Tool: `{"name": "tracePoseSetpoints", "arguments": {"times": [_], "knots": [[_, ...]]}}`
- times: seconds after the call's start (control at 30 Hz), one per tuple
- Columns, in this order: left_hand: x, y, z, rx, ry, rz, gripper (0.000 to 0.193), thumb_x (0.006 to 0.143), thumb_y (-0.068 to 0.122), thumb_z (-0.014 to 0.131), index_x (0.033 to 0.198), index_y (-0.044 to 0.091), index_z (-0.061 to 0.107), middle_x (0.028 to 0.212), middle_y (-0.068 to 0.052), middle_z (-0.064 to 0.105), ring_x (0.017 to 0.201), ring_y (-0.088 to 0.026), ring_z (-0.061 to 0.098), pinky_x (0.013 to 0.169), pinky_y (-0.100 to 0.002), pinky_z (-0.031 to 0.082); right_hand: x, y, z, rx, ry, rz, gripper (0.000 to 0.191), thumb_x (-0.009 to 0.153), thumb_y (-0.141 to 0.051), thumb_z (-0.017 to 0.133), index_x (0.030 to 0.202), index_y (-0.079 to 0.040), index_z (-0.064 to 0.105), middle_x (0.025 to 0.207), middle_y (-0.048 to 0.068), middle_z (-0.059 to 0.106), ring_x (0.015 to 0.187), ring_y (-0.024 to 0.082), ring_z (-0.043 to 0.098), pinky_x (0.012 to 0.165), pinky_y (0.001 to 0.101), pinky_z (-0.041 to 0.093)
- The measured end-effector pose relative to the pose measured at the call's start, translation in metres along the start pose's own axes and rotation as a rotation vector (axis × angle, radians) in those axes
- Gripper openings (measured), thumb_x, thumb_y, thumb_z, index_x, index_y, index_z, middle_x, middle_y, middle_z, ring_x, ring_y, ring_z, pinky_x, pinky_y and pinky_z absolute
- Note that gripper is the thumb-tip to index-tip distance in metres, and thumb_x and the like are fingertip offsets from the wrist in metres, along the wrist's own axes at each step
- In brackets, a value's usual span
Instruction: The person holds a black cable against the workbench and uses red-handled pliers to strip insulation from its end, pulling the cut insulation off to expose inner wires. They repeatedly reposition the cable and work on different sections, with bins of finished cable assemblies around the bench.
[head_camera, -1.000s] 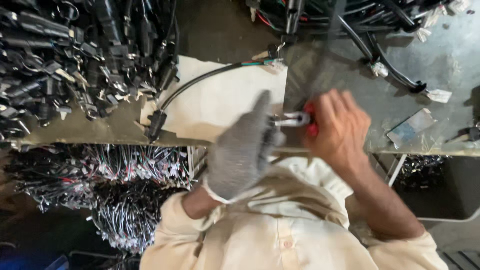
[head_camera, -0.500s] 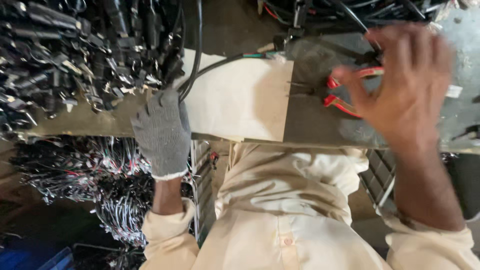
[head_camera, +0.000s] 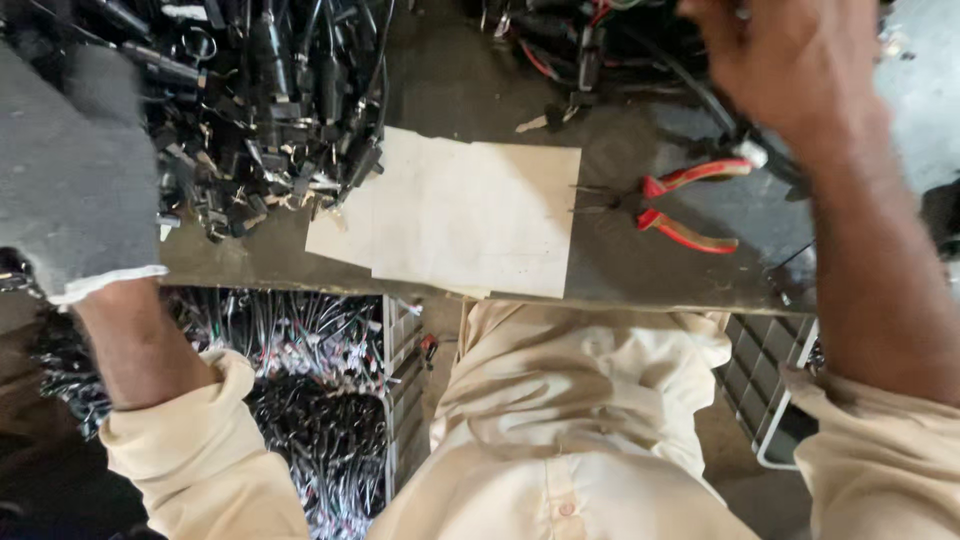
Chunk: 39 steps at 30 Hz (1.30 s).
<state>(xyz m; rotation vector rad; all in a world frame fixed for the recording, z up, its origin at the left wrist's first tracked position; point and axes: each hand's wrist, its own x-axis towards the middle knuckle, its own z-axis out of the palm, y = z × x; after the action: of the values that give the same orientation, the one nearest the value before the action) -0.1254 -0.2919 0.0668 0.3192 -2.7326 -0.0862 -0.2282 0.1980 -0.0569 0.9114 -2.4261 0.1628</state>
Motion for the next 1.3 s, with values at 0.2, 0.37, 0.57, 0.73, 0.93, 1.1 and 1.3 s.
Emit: {"name": "tracePoseSetpoints", "arguments": {"times": [0.2, 0.37, 0.57, 0.73, 0.93, 1.1, 1.3], "knots": [[-0.071, 0.096, 0.022, -0.258, 0.187, 0.398, 0.043, 0.109, 0.034, 0.071, 0.14, 0.008, 0.058, 0.138, -0.013, 0.054, 0.129, -0.029, 0.057, 0.104, -0.04, 0.054, 0.006, -0.025, -0.046, 0.227, 0.097, 0.001, 0.007, 0.097, -0.005, 0.076, 0.102, -0.006, 0.072, 0.088, 0.008, 0.068, 0.081, 0.029, 0.063, 0.078, 0.0408, 0.046], [-0.109, 0.161, 0.032, -0.885, 0.056, 0.441, 0.056, 0.103, 0.04, 0.071, 0.144, 0.007, 0.052, 0.145, -0.014, 0.05, 0.137, -0.029, 0.054, 0.11, -0.037, 0.054, 0.006, -0.058, -0.109, 0.448, 0.099, -0.056, 0.015, 0.082, 0.001, 0.082, 0.092, -0.007, 0.074, 0.084, 0.007, 0.067, 0.081, 0.029, 0.057, 0.083, 0.0439, 0.039], [-0.157, 0.2, 0.041, -1.769, -1.325, -0.035, 0.043, 0.107, 0.036, 0.065, 0.123, -0.004, 0.064, 0.097, -0.014, 0.07, 0.088, -0.019, 0.067, 0.076, -0.037, 0.057, 0.009, -0.135, -0.13, 0.846, 0.357, 0.371, 0.025, 0.092, -0.024, 0.074, 0.11, -0.009, 0.063, 0.112, 0.007, 0.058, 0.101, 0.022, 0.057, 0.091, 0.0385, 0.043], [-0.194, 0.204, 0.079, -1.25, -1.064, 0.303, 0.03, 0.105, 0.03, 0.066, 0.122, 0.006, 0.069, 0.096, -0.008, 0.073, 0.086, -0.016, 0.071, 0.08, -0.031, 0.058, -0.056, -0.164, -0.087, 1.778, 0.175, 0.891, 0.045, 0.106, -0.047, 0.051, 0.117, -0.003, 0.054, 0.101, 0.011, 0.062, 0.096, 0.023, 0.062, 0.098, 0.0465, 0.048], [-0.197, 0.209, 0.096, -2.14, -0.942, -0.748, 0.034, 0.105, 0.024, 0.055, 0.13, 0.001, 0.056, 0.102, -0.013, 0.069, 0.09, -0.024, 0.067, 0.083, -0.037, 0.056, -0.04, -0.208, -0.106, 2.083, 0.545, 0.75, 0.023, 0.111, -0.025, 0.057, 0.1, -0.005, 0.055, 0.094, 0.011, 0.056, 0.083, 0.026, 0.057, 0.08, 0.0478, 0.046], [-0.175, 0.224, 0.076, -1.938, -0.944, -0.323, 0.038, 0.105, 0.031, 0.056, 0.132, 0.005, 0.056, 0.1, -0.01, 0.067, 0.089, -0.023, 0.067, 0.082, -0.039, 0.055, -0.047, -0.191, -0.124, 1.515, 0.16, 0.104, 0.021, 0.111, -0.02, 0.05, 0.109, 0.0, 0.057, 0.078, 0.006, 0.062, 0.06, 0.021, 0.058, 0.059, 0.0382, 0.044], [-0.147, 0.208, 0.026, -2.488, -0.699, -0.288, 0.041, 0.106, 0.04, 0.059, 0.134, 0.01, 0.057, 0.097, -0.006, 0.065, 0.087, -0.022, 0.066, 0.08, -0.042, 0.055, -0.075, -0.179, -0.115, 0.748, -0.013, 0.205, 0.024, 0.095, -0.011, 0.07, 0.114, 0.003, 0.063, 0.075, 0.005, 0.059, 0.058, 0.021, 0.059, 0.055, 0.0358, 0.047]]}}
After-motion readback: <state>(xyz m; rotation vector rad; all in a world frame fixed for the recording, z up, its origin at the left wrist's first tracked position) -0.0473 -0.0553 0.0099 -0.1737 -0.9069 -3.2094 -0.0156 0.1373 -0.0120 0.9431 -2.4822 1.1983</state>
